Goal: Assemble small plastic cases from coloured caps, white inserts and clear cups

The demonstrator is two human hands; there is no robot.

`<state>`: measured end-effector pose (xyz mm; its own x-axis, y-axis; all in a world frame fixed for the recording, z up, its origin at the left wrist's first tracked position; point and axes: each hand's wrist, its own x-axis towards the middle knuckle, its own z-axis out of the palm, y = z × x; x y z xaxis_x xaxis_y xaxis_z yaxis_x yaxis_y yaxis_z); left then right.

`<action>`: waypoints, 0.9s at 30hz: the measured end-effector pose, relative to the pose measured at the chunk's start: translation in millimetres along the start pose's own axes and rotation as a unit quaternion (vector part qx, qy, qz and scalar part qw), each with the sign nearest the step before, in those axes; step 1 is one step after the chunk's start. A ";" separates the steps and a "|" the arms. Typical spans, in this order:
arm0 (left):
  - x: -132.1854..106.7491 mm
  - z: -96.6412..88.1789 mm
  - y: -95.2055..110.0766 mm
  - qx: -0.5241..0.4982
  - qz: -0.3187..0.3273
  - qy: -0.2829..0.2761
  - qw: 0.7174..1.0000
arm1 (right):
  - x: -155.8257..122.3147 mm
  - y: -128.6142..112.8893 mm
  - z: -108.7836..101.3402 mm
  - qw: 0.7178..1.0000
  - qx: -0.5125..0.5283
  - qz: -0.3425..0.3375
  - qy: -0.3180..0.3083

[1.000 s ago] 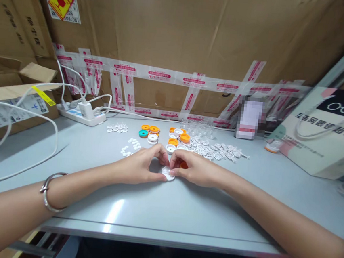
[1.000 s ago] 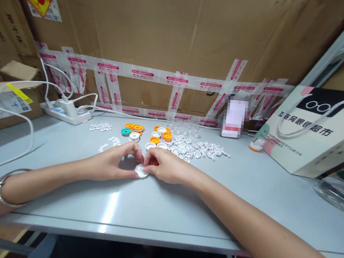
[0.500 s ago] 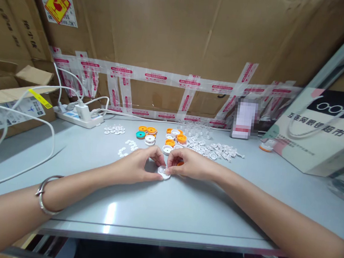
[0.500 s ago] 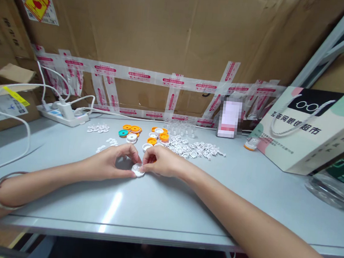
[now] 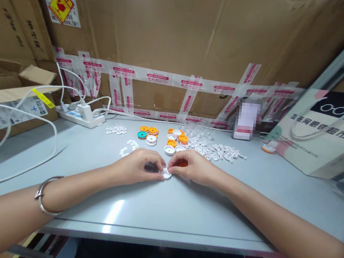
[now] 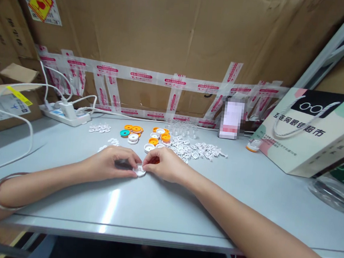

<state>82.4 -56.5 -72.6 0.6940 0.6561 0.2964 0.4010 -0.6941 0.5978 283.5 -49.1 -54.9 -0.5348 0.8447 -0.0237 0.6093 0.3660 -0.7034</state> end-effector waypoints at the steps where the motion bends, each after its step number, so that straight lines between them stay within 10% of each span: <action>1: 0.1 0.0 0.2 0.003 0.006 -0.003 1.000 | 0.0 -0.3 0.4 1.000 -0.001 0.000 -0.001; 27: -1.8 1.1 -1.5 0.060 0.053 -0.005 0.997 | -3.6 -5.1 3.3 0.994 -0.089 -0.049 0.032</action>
<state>81.2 -57.0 -74.9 0.7415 0.5747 0.3463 0.3933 -0.7904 0.4697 280.4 -55.3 -53.6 -0.5612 0.8230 0.0879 0.6534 0.5057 -0.5634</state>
